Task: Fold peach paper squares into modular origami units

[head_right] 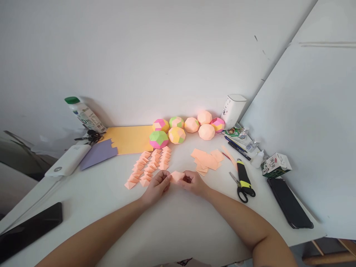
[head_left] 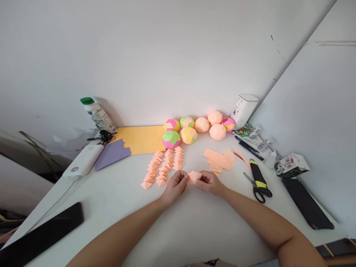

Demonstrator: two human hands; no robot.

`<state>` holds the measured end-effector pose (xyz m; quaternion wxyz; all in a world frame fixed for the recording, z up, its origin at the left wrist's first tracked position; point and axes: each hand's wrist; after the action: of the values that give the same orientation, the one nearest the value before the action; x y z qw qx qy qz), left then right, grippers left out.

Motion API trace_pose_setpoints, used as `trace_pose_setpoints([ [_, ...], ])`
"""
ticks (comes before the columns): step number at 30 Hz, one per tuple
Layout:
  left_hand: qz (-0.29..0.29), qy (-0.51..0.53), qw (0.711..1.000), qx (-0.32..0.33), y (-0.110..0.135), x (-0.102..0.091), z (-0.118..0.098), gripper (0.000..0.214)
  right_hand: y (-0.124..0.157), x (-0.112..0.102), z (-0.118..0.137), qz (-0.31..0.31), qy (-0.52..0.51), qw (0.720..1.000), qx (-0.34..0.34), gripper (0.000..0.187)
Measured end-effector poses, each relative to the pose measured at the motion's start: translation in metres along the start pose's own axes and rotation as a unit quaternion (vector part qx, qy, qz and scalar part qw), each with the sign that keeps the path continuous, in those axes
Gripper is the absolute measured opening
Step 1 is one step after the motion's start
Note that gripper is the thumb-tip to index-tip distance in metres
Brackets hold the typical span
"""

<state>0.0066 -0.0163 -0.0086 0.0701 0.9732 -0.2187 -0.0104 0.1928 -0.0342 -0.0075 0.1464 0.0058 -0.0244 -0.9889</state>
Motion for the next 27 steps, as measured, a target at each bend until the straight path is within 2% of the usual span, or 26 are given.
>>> trace_pose_setpoints([
  [3, 0.02, 0.029, 0.999, -0.011, -0.0003, -0.0007, 0.0002, 0.029, -0.0009, 0.0, 0.0014, -0.009, -0.005, 1.0, 0.002, 0.023],
  [8, 0.06, -0.015, 0.998, 0.003, 0.0033, -0.0009, -0.0045, 0.03, -0.001, -0.0017, 0.0015, -0.008, -0.013, 1.0, 0.011, 0.025],
  [12, 0.053, -0.02, 0.998, 0.001, 0.0028, -0.0002, -0.0042, 0.034, -0.0009, -0.0038, -0.0034, 0.014, 0.002, 1.0, 0.013, 0.027],
  [16, 0.045, -0.013, 0.999, -0.01, 0.0007, -0.0013, -0.0029, 0.035, -0.0012, -0.0033, -0.0017, 0.001, -0.015, 1.0, 0.009, 0.024],
  [21, 0.062, -0.039, 0.997, 0.007, 0.0024, -0.0027, -0.0068, 0.027, -0.002, -0.0021, 0.004, -0.01, -0.035, 0.999, 0.017, 0.027],
  [24, 0.065, 0.0, 0.998, 0.011, 0.0021, -0.0013, -0.0054, 0.023, -0.0022, -0.0018, 0.0046, 0.003, -0.04, 0.999, 0.013, 0.027],
  [27, 0.061, 0.059, 0.996, 0.026, -0.0002, 0.0, 0.0, 0.031, -0.0025, -0.0017, 0.0031, 0.004, -0.043, 0.999, 0.011, 0.028],
])
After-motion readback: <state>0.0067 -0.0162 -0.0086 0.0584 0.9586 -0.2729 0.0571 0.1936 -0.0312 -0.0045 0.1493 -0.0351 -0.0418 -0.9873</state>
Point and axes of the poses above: each hand's wrist, its own y-axis away from the middle knuckle, its own x-axis out of the palm, z = x × y, and after that the axes turned 5 degrees about -y, right-handed
